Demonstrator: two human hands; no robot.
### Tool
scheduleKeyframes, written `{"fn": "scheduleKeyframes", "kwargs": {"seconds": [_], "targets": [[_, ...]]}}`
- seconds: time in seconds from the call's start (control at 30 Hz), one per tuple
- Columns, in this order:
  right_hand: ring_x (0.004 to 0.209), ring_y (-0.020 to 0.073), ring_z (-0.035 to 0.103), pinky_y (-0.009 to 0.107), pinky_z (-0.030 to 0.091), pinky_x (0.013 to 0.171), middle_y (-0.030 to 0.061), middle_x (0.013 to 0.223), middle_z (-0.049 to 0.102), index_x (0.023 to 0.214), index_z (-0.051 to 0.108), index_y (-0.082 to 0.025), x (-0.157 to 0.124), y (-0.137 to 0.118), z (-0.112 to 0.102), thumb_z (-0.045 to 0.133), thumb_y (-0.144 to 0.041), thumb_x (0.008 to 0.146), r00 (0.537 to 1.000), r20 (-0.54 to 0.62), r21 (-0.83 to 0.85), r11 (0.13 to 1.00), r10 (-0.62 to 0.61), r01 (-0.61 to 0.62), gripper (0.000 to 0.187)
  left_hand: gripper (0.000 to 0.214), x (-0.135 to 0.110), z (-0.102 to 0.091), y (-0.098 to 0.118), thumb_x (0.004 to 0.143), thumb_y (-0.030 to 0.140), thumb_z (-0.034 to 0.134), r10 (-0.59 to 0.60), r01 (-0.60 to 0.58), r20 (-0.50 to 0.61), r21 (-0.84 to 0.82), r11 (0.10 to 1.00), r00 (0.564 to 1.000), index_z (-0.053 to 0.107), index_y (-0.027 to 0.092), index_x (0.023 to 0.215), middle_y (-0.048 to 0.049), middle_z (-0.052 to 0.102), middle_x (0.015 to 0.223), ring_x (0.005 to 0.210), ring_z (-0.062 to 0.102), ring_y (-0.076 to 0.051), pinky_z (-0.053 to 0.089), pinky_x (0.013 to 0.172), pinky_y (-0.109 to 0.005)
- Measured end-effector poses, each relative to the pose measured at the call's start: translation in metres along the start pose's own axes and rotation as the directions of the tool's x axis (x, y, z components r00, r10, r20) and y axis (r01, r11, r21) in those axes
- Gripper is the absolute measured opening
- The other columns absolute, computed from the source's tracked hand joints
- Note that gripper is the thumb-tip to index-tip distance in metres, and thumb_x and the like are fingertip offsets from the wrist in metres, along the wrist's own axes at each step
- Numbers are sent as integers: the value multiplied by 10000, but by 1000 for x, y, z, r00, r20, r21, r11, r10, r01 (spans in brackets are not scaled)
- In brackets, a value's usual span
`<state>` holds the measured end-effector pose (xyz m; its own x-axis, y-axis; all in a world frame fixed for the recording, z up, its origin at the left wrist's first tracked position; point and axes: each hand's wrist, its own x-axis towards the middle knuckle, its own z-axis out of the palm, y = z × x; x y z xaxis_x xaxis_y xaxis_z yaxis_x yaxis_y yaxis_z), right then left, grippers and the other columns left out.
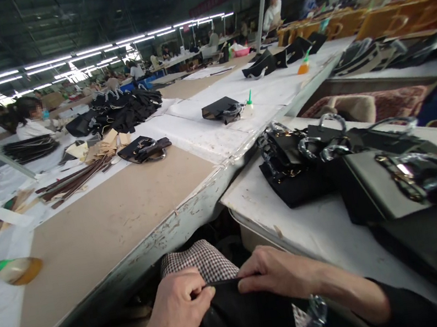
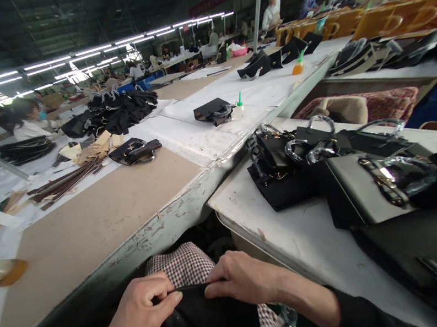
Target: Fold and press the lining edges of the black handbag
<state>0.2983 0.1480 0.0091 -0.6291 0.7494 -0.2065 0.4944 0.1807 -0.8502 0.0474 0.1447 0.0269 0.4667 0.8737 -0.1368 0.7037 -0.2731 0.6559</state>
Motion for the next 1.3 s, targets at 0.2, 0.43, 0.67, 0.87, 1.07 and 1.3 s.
{"fn": "scheduleKeyframes", "kwargs": {"seconds": [0.2, 0.43, 0.67, 0.87, 1.07, 1.3], "targets": [[702, 150, 582, 250, 349, 636, -33, 688, 627, 826, 711, -210, 45, -28, 25, 678, -286, 928, 991, 52, -241, 962, -121, 130, 131, 424, -4, -3, -8, 852, 175, 577, -16, 16, -22, -21, 1000, 1000, 260, 204, 572, 50, 403, 614, 598, 391, -109, 274, 570, -269], [840, 223, 695, 290, 434, 727, 17, 860, 748, 1025, 727, -242, 38, -24, 43, 576, -281, 982, 987, -143, -306, 952, -77, 30, 162, 299, -25, -26, -19, 904, 249, 653, -39, 39, -1, -116, 993, 999, 486, 202, 661, 8, 666, 905, 852, 609, -160, 439, 790, -243], [775, 180, 679, 260, 455, 725, -24, 800, 729, 999, 751, -255, 31, -34, 34, 598, -253, 967, 991, -112, -131, 990, -66, 52, 156, 373, -33, -20, -33, 925, 272, 616, -87, 74, -105, -118, 990, 991, 403, 200, 627, -24, 696, 906, 840, 639, -174, 458, 781, -254], [736, 143, 629, 236, 448, 730, -45, 784, 696, 1031, 772, -261, 32, -35, 28, 584, -242, 972, 990, -69, 8, 993, -120, 121, 198, 402, -30, -17, -33, 927, 297, 604, -88, 84, -134, -37, 996, 987, 356, 205, 623, -12, 651, 792, 723, 594, -148, 427, 681, -244], [734, 119, 543, 208, 411, 705, -53, 742, 580, 941, 757, -205, 37, -18, 26, 596, -252, 968, 985, -2, 158, 972, -174, 172, 169, 340, -29, -8, -34, 910, 302, 621, -103, 108, -219, 12, 994, 970, 406, 210, 662, 11, 622, 796, 738, 588, -152, 401, 689, -253], [677, 114, 488, 218, 367, 644, -50, 704, 519, 910, 721, -198, 42, -21, 22, 559, -353, 1004, 981, 30, 73, 979, -191, 188, 243, 368, -26, -6, -30, 889, 336, 637, -208, 236, -213, 115, 965, 955, 360, 223, 676, 48, 487, 711, 662, 481, -143, 332, 642, -268]]}}
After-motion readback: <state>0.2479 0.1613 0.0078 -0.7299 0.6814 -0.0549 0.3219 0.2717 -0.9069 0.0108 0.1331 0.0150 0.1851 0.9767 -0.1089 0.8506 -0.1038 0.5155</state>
